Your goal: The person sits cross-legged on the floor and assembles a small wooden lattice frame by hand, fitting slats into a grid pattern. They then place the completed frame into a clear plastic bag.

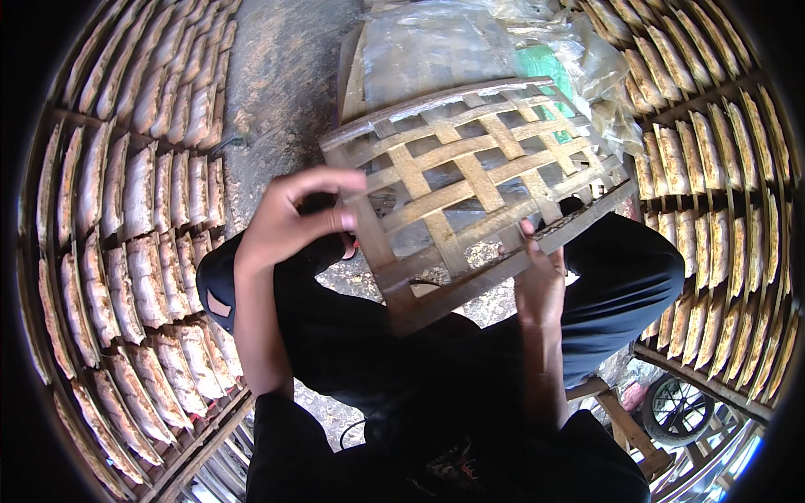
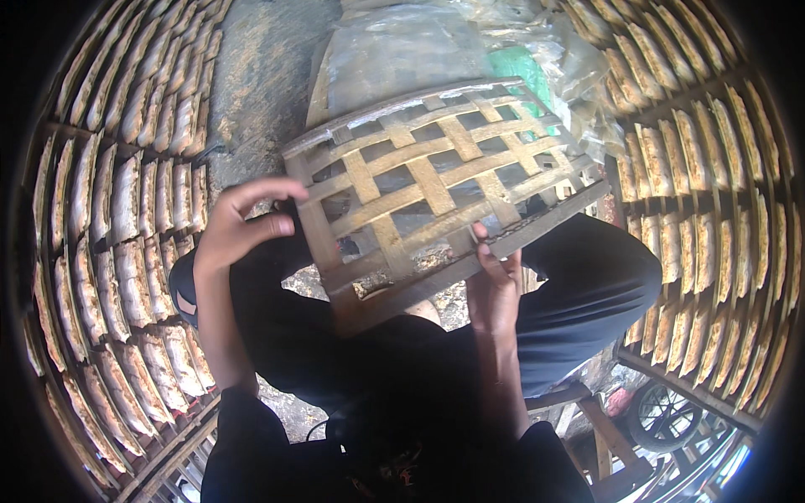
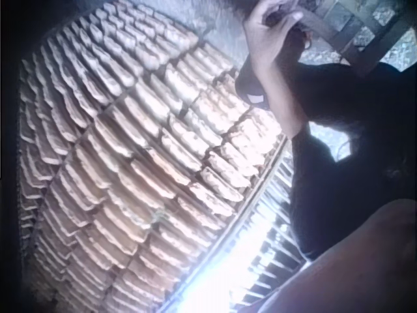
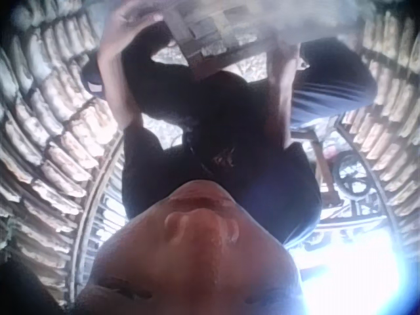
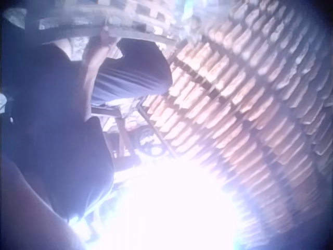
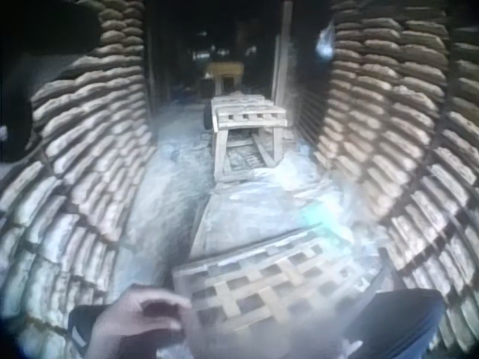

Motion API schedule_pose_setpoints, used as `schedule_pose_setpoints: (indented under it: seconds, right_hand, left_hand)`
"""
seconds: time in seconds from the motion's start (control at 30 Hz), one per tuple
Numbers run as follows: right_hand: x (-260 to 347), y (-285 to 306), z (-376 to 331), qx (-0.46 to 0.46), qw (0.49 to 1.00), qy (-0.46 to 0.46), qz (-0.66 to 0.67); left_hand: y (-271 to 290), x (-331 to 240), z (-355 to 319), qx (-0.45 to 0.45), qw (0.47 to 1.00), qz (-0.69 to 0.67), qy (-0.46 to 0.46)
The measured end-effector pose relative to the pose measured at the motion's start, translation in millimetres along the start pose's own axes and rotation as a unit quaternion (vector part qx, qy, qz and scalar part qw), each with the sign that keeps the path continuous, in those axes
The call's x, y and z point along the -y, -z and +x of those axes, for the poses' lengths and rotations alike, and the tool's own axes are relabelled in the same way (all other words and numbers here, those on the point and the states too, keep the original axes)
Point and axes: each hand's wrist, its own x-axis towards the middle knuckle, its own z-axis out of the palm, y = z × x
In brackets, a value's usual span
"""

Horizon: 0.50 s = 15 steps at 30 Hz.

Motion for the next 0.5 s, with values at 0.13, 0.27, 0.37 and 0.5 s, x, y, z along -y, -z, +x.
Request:
schedule_pose_setpoints:
  seconds: [0.13, 0.27, 0.37, 0.5]
  right_hand:
    - [21.1, 13.7, 2.5, 0.040, 0.999, -0.010, -0.030]
    - [37.4, 28.6, 15.4, 0.053, 0.996, -0.034, -0.061]
    - [37.8, 47.1, 27.4, 0.058, 0.993, -0.081, -0.065]
    - [27.6, 58.3, 32.8, 0.037, 0.990, -0.114, -0.078]
  left_hand:
    - [7.1, 15.8, 9.6, -0.195, 0.971, -0.106, 0.084]
    - [5.9, 34.8, 19.7, -0.253, 0.952, -0.080, 0.154]
    - [-1.6, 59.0, 22.9, -0.229, 0.954, -0.065, 0.183]
    - [-10.9, 72.2, 28.9, -0.195, 0.958, -0.054, 0.204]
